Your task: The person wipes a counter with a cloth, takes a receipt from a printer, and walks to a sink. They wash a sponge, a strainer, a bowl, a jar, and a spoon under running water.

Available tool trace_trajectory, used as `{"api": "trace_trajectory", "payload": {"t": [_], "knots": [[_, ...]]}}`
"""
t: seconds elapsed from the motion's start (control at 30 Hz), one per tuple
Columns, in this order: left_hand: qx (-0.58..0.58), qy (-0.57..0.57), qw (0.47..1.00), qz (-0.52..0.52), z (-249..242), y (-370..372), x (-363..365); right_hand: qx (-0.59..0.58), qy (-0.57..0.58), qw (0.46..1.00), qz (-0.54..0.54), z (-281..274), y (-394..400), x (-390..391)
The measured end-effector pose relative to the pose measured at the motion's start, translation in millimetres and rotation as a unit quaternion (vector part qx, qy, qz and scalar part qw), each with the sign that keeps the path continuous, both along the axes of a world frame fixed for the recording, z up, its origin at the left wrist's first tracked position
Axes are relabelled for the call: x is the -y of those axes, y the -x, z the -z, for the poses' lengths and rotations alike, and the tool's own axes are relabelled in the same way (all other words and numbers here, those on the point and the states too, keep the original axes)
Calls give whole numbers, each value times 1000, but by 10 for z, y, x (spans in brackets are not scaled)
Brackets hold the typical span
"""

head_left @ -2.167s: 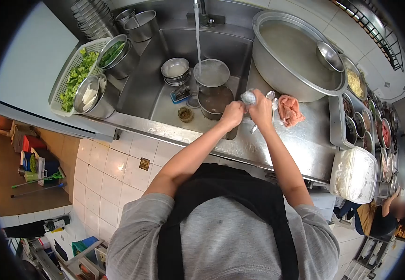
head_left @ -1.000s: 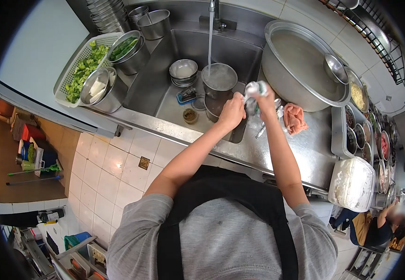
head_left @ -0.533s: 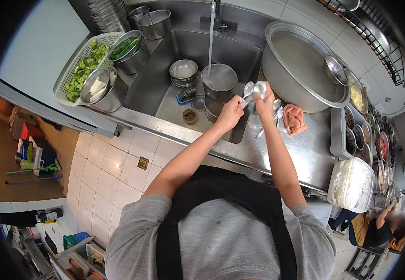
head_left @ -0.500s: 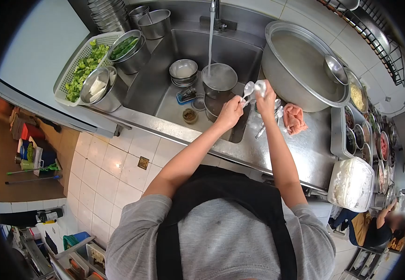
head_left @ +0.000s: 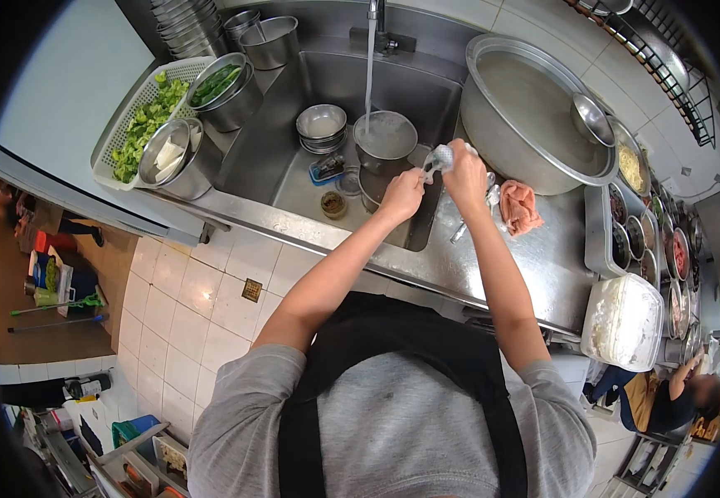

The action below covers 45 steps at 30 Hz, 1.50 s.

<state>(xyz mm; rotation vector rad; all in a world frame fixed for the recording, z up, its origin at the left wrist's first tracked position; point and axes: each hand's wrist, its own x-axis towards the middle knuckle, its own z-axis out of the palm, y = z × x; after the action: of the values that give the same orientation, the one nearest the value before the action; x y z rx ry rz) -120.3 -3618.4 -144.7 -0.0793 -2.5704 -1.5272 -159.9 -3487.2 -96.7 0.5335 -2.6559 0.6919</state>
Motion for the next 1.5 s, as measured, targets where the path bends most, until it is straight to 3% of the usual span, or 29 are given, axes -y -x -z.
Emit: {"api": "trace_trajectory", "payload": {"t": [0.2, 0.23, 0.3, 0.53, 0.6, 0.63, 0.67, 0.7, 0.77, 0.83, 0.9, 1.0, 1.07, 1.13, 1.17, 1.2, 1.23, 1.3, 1.4, 1.5], "knots": [[109, -128, 985, 45, 10, -161, 57, -40, 64, 997, 22, -98, 63, -41], [120, -160, 979, 46, 27, -140, 54, -42, 44, 998, -14, -97, 34, 4], [85, -108, 990, 35, 17, -75, 17, -40, 6, 995, -88, -46, -105, 142], [86, -67, 993, 55, -43, -167, 72, -36, -45, 998, -36, 36, -28, 153], [128, -116, 982, 77, -9, -187, 148, -54, -39, 998, -1, -20, 133, 27], [147, -142, 975, 87, 2, -188, 177, -66, 6, 997, 48, -83, 189, -44], [200, -229, 947, 103, -130, -249, 197, 51, 133, 989, 36, -136, 269, -119], [232, -264, 928, 126, -152, -241, 229, 168, 257, 951, 22, -164, 308, -164], [293, -331, 880, 175, -206, -151, 264, 315, 430, 830, -162, -84, 142, -108], [305, -326, 874, 193, -259, -63, 194, 351, 497, 765, -212, 15, 17, -73], [301, -345, 867, 197, -233, -74, 59, 321, 528, 770, -159, 200, 83, -124], [237, -414, 861, 175, -165, -248, -270, 131, 421, 893, -93, 300, 190, -299], [151, -339, 915, 157, -19, -276, -444, -33, 213, 976, 14, 274, 144, -543], [71, -199, 967, 142, 365, -254, -560, -19, 25, 991, 128, 361, 100, -873], [38, -105, 986, 128, 468, -243, -579, -40, 14, 983, 178, 391, 100, -1058], [131, -124, 978, 101, 280, -316, -586, -61, 4, 971, 229, 421, 50, -1178], [114, -125, 981, 94, 520, -256, -687, -36, 26, 964, 264, 289, -33, -1193], [45, 26, 986, 160, 556, -199, -742, -8, 75, 971, 228, 81, -182, -1161], [-94, 106, 984, 111, 408, -171, -583, -14, 154, 969, 195, -16, -348, -1040], [-135, 142, 978, 75, 429, 192, 73, -27, 221, 959, 177, -19, -429, -859]]}}
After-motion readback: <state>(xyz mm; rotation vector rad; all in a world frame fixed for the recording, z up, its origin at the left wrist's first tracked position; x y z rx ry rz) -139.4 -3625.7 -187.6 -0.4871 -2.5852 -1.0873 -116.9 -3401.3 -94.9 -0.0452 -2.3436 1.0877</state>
